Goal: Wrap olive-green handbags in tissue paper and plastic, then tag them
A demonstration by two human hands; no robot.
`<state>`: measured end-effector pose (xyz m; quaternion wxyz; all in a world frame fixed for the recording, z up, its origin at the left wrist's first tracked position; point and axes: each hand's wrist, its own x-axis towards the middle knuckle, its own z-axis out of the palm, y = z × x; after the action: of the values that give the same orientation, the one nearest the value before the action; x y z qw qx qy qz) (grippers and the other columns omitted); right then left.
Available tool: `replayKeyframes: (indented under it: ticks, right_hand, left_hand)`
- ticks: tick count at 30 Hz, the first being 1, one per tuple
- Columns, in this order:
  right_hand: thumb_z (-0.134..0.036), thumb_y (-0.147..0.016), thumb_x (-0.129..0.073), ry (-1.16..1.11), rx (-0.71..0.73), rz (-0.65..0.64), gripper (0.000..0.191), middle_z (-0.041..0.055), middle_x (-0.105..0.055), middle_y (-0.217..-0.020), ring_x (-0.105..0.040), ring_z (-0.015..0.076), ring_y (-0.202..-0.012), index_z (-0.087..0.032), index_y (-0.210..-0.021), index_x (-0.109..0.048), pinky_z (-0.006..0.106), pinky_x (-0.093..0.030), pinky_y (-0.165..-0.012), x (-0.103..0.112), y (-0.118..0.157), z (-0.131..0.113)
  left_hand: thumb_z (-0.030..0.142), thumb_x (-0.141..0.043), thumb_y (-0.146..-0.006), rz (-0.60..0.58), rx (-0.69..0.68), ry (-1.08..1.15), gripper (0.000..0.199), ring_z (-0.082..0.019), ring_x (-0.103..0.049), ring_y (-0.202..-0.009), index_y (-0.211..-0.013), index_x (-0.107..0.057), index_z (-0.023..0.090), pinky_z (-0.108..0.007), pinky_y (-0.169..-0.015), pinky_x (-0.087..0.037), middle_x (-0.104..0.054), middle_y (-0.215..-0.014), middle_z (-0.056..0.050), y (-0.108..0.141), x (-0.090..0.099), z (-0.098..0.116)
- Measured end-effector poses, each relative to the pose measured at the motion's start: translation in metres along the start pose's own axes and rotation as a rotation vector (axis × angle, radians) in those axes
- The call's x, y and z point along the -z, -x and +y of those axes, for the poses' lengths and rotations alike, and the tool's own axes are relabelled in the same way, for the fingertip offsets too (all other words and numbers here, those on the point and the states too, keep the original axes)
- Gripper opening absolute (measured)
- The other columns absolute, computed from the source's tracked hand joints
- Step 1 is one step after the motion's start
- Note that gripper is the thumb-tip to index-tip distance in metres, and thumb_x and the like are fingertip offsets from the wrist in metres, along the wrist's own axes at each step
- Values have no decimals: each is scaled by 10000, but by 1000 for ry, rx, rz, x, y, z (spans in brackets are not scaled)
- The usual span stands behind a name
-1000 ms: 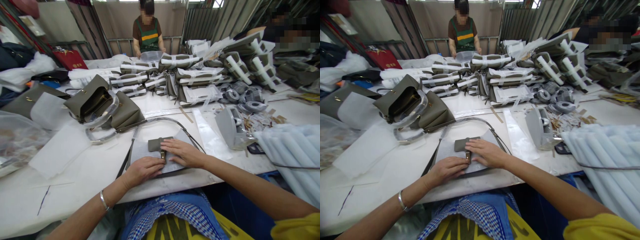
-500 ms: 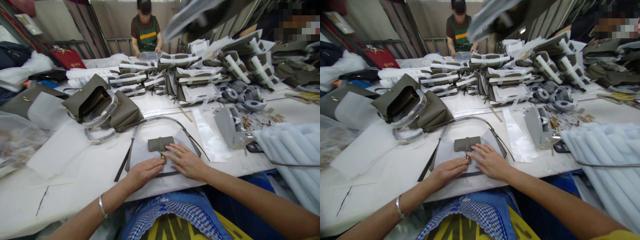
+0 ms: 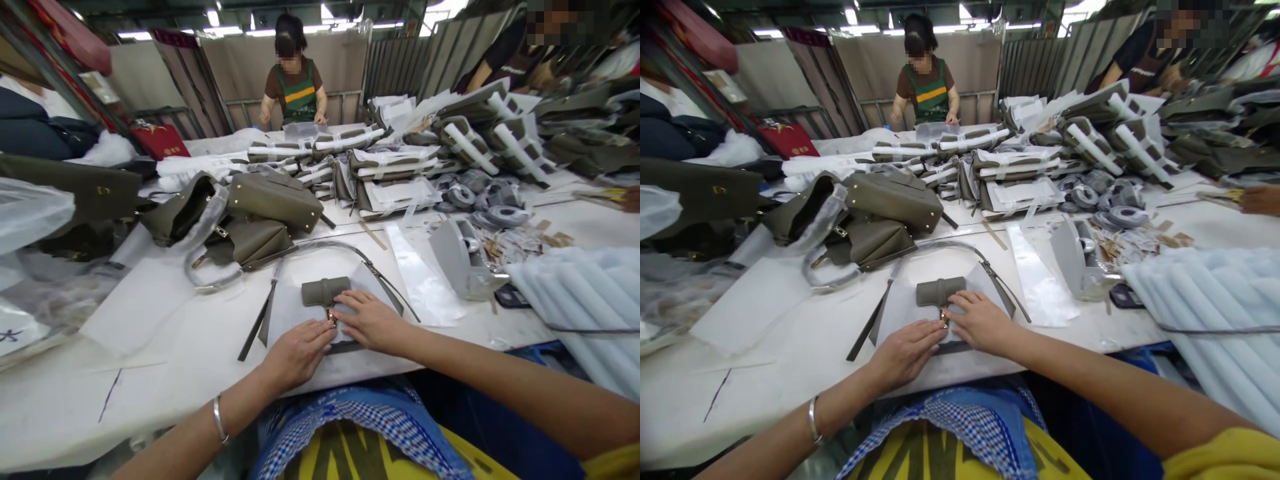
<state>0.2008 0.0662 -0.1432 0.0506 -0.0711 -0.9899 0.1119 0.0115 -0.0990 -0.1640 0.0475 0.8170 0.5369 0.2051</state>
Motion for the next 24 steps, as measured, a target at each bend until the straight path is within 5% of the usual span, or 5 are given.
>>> replayKeyframes:
  ticks: [5, 13, 20, 24]
  right_hand:
    - [-303, -946, -589, -67, 86, 0, 256, 119, -667, -1177, -576, 259, -1089, -210, -1152, -708, 448, -443, -978, 11, -24, 10]
    - [-153, -932, -590, -174, 323, -82, 134, 48, -686, -887, -587, 169, -883, -178, -868, -705, 265, -474, -785, 3, -58, 22]
    - [-139, -884, -580, -56, 1, -40, 74, 95, -678, -905, -600, 220, -859, -140, -911, -648, 323, -484, -748, 3, -41, -6]
    - [-330, -937, -586, -3, 57, 3, 336, 115, -700, -1138, -599, 250, -1114, -164, -1228, -611, 443, -408, -1027, 18, -17, -4]
  left_hand:
    - [196, -478, -965, 27, 5, 1, 395, -214, -581, -1264, -1356, -523, 164, -419, -1092, -486, -621, -1360, -112, 1, -1, -1]
    - [202, -480, -946, 70, 21, 31, 401, -198, -568, -1280, -1340, -537, 152, -387, -1112, -467, -612, -1373, -111, 2, 0, 2]
    - [212, -500, -930, 107, -5, -16, 440, -221, -589, -1257, -1367, -526, 165, -396, -1082, -498, -605, -1377, -113, 4, -4, 2]
    - [220, -515, -935, 148, -51, -129, 498, -227, -609, -1231, -1431, -480, 201, -369, -1061, -512, -600, -1388, -87, 6, -9, -2]
